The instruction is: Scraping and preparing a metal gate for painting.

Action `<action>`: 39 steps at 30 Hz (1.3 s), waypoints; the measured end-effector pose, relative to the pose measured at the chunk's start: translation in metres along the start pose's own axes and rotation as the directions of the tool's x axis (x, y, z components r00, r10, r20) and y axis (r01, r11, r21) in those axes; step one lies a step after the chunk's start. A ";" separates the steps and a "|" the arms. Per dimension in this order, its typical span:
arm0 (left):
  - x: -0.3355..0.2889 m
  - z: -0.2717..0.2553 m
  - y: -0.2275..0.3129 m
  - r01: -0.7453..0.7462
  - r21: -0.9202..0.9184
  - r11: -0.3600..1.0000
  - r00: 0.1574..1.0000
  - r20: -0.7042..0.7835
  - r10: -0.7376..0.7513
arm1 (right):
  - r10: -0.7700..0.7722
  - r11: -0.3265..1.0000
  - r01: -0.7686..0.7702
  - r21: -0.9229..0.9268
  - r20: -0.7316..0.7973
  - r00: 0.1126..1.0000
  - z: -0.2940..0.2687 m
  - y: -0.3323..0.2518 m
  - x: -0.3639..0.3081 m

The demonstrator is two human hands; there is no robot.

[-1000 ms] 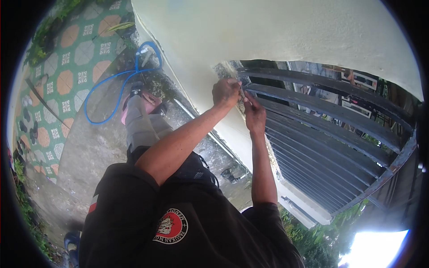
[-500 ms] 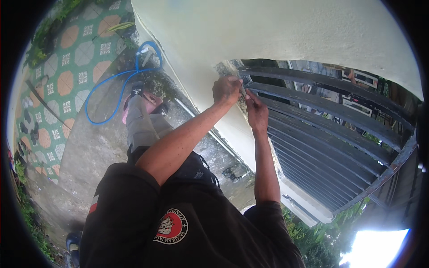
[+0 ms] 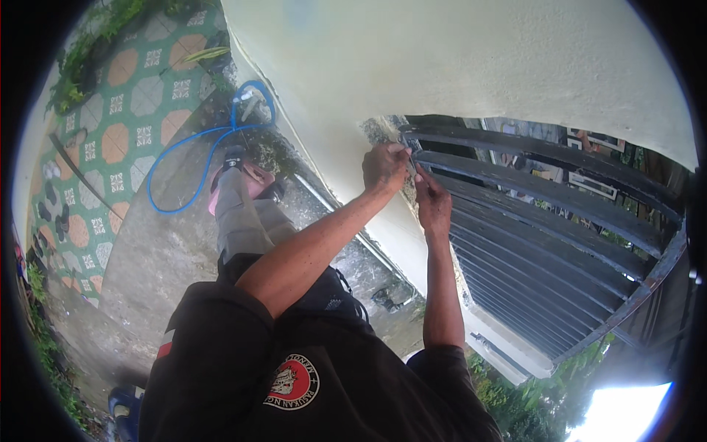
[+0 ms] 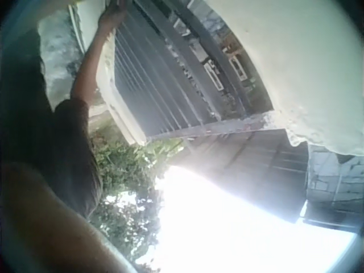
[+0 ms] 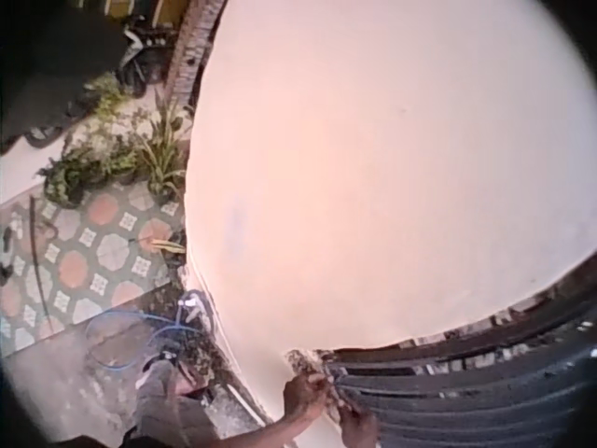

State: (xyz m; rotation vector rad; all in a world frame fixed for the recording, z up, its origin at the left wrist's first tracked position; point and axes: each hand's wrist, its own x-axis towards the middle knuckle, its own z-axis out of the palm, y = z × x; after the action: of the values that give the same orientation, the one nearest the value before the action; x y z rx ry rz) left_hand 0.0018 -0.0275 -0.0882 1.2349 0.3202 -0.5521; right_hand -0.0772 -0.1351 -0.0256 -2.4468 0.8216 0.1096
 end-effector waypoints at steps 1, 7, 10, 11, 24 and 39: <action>0.000 0.005 0.004 0.005 0.032 0.999 1.000 0.000 -0.005 | -0.041 0.995 0.042 0.095 -0.013 0.999 0.001 0.007 0.005; 0.008 -0.004 0.011 0.076 0.012 0.997 0.995 0.058 -0.076 | 0.041 0.999 -0.040 -0.037 0.034 0.999 0.003 -0.008 0.011; 0.004 -0.003 0.005 0.085 0.076 0.993 0.994 0.062 -0.090 | -0.002 1.000 0.002 -0.014 -0.007 1.000 0.003 0.005 0.005; 0.006 -0.007 0.005 0.097 0.040 0.995 0.993 0.064 -0.099 | -0.005 1.000 0.005 -0.018 -0.002 1.000 0.007 0.003 0.006; 0.022 -0.011 0.001 0.138 -0.042 0.990 0.986 0.095 -0.133 | 0.083 0.992 -0.075 -0.103 0.071 0.994 0.000 -0.019 0.011; 0.025 -0.013 -0.014 0.107 -0.166 0.980 0.992 0.082 -0.095 | -0.028 0.995 0.034 -0.089 0.067 0.997 0.009 -0.012 0.025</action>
State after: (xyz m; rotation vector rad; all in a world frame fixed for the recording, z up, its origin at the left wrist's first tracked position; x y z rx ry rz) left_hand 0.0156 -0.0243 -0.1166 1.0350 0.3614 -0.6431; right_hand -0.0491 -0.1365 -0.0334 -2.5251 0.7650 0.2196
